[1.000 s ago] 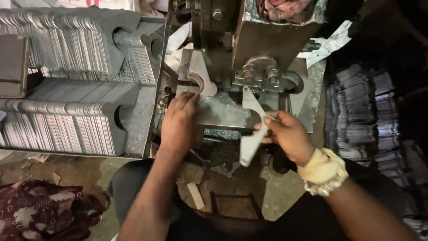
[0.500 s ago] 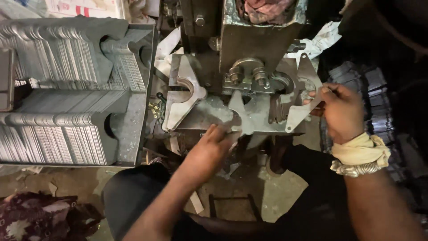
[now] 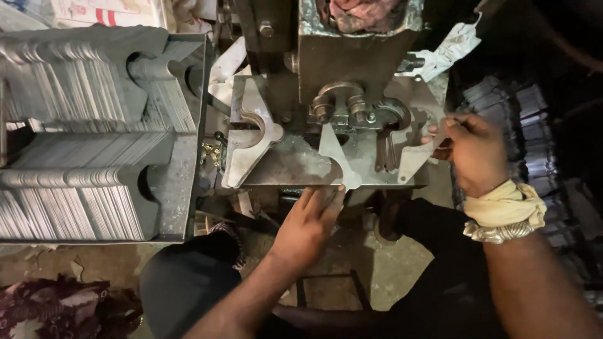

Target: The recorder is seen operating a metal fabrication machine to press or shape small metal pieces.

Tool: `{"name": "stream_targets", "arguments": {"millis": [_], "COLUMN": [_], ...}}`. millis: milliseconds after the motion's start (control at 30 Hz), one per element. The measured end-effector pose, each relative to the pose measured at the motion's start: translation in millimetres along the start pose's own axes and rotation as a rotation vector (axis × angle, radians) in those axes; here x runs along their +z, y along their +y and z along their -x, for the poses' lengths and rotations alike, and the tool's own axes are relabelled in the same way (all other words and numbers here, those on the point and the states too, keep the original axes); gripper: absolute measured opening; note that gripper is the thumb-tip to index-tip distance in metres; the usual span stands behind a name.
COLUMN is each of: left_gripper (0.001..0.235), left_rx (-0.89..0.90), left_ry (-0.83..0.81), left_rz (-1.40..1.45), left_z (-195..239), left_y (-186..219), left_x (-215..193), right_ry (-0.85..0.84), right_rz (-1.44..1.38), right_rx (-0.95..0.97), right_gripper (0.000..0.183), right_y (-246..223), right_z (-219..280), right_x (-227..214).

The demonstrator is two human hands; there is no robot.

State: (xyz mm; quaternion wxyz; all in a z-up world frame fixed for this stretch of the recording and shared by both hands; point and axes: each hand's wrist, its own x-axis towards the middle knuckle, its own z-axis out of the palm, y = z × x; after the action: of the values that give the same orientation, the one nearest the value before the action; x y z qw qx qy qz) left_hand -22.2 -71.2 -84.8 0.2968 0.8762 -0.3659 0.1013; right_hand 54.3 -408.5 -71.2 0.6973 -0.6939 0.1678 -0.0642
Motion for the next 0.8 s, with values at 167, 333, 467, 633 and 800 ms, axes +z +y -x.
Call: {"name": "stream_targets", "arguments": {"millis": [167,333,467,633,800], "left_gripper": [0.064,0.063,0.062,0.065,0.061], "left_rx": [0.017,0.003,0.017,0.020,0.016], "left_ry": [0.035,-0.002,0.012,0.016,0.023], "left_rz": [-0.047,-0.044,-0.056,-0.106,-0.120], "left_z": [2.1,-2.5,-1.6,-4.0,-19.3], "left_y": [-1.6,6.2,5.9,-13.7,-17.1], "left_x": [10.6,2.3,3.8,19.5,5.3], "right_ry": [-0.026,0.018,0.022,0.041,0.030], "right_rz": [-0.018,0.025,0.049,0.021,0.055], "right_rx": [0.025,-0.021,0.000,0.006,-0.026], "right_gripper": [0.014,0.014,0.014,0.016,0.018], "right_y": [-4.5,-4.0,-13.4,-1.9,-0.1], "right_z": [0.3,-7.5,0.8,-7.0,-17.3], "right_x": [8.3,4.5,14.5,2.2,9.8]}}
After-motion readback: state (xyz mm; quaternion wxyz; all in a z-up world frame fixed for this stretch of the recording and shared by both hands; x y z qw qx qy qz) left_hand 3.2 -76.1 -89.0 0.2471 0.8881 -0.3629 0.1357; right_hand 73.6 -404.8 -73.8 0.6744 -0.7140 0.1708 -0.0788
